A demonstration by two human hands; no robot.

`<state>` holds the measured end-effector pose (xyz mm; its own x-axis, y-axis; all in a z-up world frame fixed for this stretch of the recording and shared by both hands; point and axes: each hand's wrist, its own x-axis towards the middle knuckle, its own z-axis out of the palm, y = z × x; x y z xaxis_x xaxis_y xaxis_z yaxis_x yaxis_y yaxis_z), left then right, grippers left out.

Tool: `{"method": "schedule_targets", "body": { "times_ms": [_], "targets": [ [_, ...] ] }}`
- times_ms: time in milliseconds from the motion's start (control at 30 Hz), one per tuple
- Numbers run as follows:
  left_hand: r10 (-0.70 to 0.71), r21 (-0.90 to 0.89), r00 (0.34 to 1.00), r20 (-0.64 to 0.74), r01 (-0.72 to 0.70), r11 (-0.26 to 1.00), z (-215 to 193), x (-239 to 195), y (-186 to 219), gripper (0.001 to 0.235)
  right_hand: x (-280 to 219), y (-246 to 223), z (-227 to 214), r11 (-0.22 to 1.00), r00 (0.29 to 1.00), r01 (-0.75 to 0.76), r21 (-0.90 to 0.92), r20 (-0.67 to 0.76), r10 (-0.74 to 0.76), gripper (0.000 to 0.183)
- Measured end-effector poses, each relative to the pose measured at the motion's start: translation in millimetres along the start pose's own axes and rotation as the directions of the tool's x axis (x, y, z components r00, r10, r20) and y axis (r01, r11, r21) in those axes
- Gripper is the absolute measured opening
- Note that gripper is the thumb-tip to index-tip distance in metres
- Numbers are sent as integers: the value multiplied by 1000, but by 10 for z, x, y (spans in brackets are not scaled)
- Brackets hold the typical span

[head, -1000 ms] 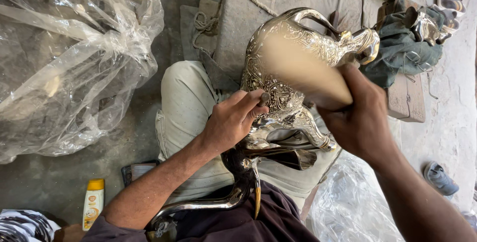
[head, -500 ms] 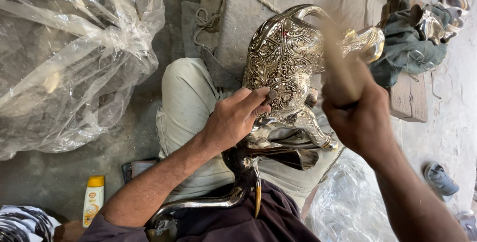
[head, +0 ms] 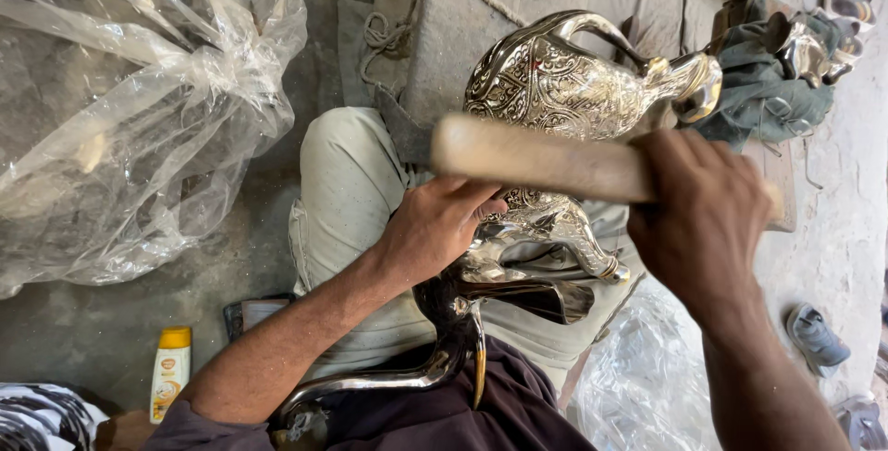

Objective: The person uses a hammer and a small metal punch to engrave intricate patterns onto a silver elephant figurine. They repeatedly tap the punch to create detailed designs on the figurine's body.

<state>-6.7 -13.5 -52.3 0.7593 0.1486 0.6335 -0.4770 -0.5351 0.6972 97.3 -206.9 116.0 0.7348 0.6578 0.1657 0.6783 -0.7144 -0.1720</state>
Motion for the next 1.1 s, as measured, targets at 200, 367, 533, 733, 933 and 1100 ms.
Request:
{"method": "schedule_targets", "body": {
  "times_ms": [200,367,533,733,933,1100],
  "targets": [
    [1,-59,1000,2,-1,998,-4,13,-9,40,-34,10,-34,986,995,-94,137,1,95,26],
    [-68,11,997,46,67,998,-11,13,15,42,-83,11,13,939,995,28,343,-99,7,16],
    [-90,33,991,96,87,996,-4,11,-18,53,-142,54,71,966,996,-59,251,-44,72,15],
    [-98,39,989,108,95,995,14,17,-33,54,-113,94,89,968,998,-42,247,-45,54,13],
    [-76,-2,994,75,76,997,-3,23,-33,53,-100,42,55,991,995,-93,92,-20,95,42],
    [-113,44,985,134,108,993,-30,6,-7,53,-94,13,64,918,939,-343,198,97,330,21]
  ]
}}
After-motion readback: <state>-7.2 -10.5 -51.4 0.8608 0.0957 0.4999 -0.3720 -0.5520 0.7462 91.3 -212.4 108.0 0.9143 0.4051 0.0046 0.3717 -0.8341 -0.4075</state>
